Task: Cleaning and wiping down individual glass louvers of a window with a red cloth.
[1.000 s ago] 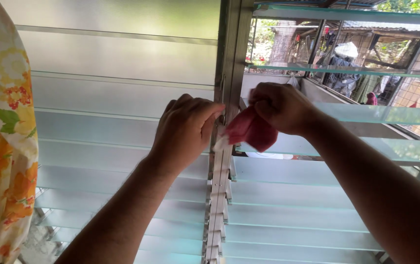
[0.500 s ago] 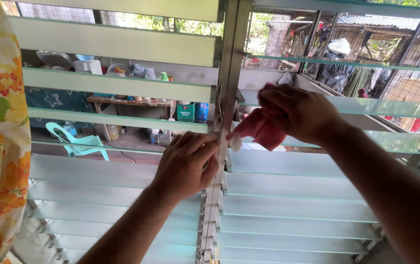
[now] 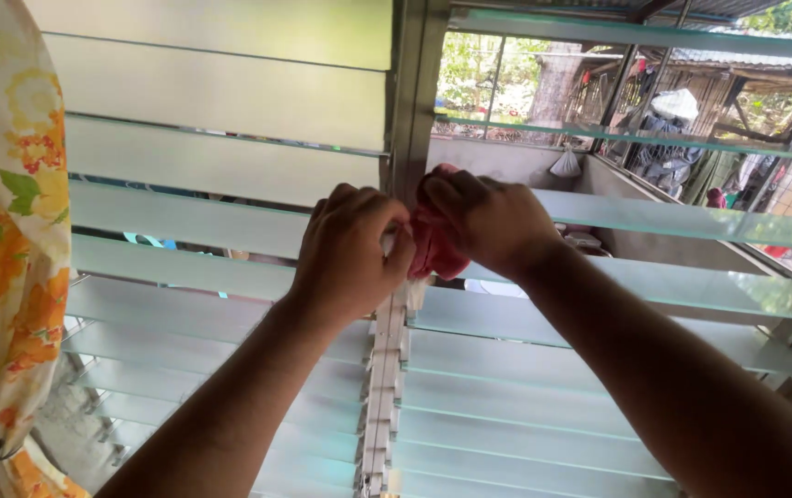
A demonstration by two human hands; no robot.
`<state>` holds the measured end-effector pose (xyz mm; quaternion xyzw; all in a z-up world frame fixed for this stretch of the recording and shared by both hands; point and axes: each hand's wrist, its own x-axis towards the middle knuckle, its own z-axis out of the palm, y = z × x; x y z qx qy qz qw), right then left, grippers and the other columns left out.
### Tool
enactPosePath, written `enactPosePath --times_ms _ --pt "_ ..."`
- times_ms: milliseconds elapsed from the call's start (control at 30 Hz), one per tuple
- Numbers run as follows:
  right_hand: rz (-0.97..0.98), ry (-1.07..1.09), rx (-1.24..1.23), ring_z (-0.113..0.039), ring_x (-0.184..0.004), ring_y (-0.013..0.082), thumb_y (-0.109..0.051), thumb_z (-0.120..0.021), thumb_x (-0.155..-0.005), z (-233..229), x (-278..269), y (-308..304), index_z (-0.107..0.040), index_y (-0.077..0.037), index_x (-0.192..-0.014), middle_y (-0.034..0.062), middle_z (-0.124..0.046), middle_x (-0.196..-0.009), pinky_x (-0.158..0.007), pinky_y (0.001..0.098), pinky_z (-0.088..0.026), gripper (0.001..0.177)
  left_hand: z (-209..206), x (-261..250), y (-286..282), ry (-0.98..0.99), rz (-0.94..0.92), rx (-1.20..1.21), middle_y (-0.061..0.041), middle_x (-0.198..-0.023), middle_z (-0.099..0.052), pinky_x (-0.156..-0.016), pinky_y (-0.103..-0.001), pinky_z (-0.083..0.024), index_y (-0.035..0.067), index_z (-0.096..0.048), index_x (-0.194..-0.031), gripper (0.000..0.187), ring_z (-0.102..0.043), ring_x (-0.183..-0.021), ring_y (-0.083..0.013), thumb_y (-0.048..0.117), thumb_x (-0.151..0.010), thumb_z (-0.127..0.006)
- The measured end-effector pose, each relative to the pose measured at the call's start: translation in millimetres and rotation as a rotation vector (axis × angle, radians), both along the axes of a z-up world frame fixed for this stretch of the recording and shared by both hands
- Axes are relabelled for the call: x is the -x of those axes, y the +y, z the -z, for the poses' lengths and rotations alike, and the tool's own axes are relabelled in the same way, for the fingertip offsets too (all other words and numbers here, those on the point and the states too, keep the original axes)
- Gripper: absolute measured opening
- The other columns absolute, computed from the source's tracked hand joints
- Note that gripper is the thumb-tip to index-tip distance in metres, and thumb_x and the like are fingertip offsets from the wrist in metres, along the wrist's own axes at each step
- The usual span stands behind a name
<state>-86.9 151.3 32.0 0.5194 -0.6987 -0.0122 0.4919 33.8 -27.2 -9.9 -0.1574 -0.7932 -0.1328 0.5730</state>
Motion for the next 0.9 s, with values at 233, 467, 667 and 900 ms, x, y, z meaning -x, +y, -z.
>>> enactPosePath --times_ms 233,467,667,900 --pt "-0.107 0.101 0.044 -0.072 -0.083 0.0298 -0.029 -0.07 -0.086 3.9 21.2 74.9 -0.064 -0.015 -0.113 0.0122 -0.072 -0.116 -0.058 0.0413 -0.056 0.031 -16.4 20.4 6.9 0.025 -0.176 0.044 -0.007 -0.098 -0.07 -0.086 -0.045 -0.049 0.009 -0.07 -0.092 0.014 -0.062 -0.099 -0.0304 0.007 -0.077 -0.07" --pt "-0.057 0.044 0.089 -0.072 -0.087 0.029 -0.027 -0.072 -0.09 12.2 26.7 116.1 -0.068 -0.016 -0.11 0.0075 -0.072 -0.105 -0.065 0.0424 -0.057 0.023 -15.5 18.4 14.2 -0.03 -0.209 0.172 -0.007 -0.101 -0.071 -0.091 -0.045 -0.048 0.006 -0.074 -0.102 0.025 -0.062 -0.102 -0.0303 0.008 -0.077 -0.071" --pt "-0.058 0.171 0.129 -0.073 -0.094 0.0272 -0.029 -0.07 -0.086 23.5 34.9 40.2 -0.064 -0.016 -0.112 0.0084 -0.069 -0.12 -0.07 0.0405 -0.059 0.029 -20.9 32.6 24.6 -0.004 -0.348 0.361 -0.001 -0.092 -0.071 -0.091 -0.044 -0.045 0.011 -0.075 -0.08 0.006 -0.061 -0.101 -0.0246 0.012 -0.075 -0.073" --pt "-0.074 0.091 0.095 -0.071 -0.086 0.0297 -0.025 -0.072 -0.084 17.5 32.5 52.2 -0.065 -0.019 -0.12 0.0098 -0.069 -0.126 -0.07 0.0415 -0.058 0.037 -33.2 41.1 13.9 0.007 -0.307 0.487 -0.003 -0.083 -0.068 -0.087 -0.042 -0.048 0.009 -0.071 -0.073 0.008 -0.06 -0.097 -0.0255 0.016 -0.073 -0.075"
